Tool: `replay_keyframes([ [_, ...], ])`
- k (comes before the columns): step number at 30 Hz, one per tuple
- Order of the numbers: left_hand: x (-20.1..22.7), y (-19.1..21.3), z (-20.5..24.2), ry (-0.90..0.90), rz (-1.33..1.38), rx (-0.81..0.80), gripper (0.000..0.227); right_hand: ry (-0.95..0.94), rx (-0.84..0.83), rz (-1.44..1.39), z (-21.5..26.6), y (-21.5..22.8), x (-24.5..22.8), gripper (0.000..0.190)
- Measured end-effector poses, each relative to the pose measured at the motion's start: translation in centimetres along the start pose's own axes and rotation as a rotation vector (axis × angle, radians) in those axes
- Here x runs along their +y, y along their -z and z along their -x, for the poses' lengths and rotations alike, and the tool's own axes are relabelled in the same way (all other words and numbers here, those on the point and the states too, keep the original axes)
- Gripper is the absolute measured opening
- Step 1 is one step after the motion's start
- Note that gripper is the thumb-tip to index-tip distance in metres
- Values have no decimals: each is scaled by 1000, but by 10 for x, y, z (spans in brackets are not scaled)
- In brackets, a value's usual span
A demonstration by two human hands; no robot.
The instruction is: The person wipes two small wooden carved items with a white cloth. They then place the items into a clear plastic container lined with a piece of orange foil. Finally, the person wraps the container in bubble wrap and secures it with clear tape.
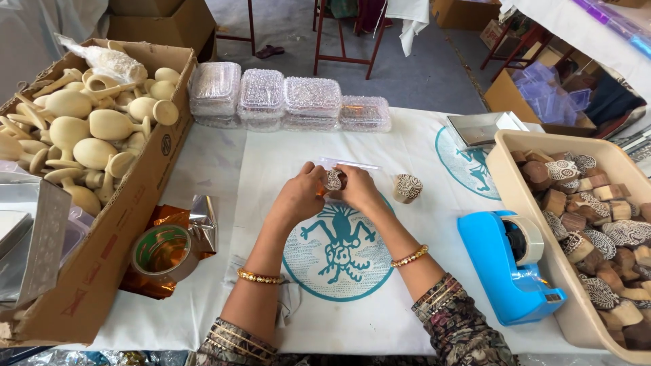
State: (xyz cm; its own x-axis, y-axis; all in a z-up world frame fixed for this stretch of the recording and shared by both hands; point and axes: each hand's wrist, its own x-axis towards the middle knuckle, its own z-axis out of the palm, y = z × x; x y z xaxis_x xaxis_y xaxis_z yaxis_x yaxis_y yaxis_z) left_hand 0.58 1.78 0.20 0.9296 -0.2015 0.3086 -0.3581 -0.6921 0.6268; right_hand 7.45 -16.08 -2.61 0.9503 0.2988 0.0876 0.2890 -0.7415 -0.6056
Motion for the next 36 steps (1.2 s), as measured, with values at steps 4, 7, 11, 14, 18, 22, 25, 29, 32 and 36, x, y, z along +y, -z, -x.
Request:
replay_keyframes([
  [4,8,6,3,44,13,2,47,-47,-24,-58,11,13,-15,83],
  [7,11,5,1,35,-23,-2,47,-36,9,-88,17,31,-8,71],
  [11,21,5,2,9,-145,-6,53,-110,-81,-48,31,73,25,45],
  [14,22,3,3,-30,-217,14,45,-131,21,126,50,107,36,41],
  [18,25,2,3,-45,-220,70,37,-68,109,297,53,111,74,86],
  [22,11,-8,-2,-5,-159,109,36,-65,100,243,57,100,89,82],
  [25,-18,-27,-10,-158,-1,293,41,-162,115,224,62,108,74,72],
  [29,-25,-30,-13,-105,149,195,29,-107,13,-14,69,117,47,72],
  [32,-8,-21,-9,-45,176,150,35,-38,-84,-211,74,106,21,75],
  [36,-4,-21,-9,-32,148,148,38,116,66,-42,63,75,12,76],
])
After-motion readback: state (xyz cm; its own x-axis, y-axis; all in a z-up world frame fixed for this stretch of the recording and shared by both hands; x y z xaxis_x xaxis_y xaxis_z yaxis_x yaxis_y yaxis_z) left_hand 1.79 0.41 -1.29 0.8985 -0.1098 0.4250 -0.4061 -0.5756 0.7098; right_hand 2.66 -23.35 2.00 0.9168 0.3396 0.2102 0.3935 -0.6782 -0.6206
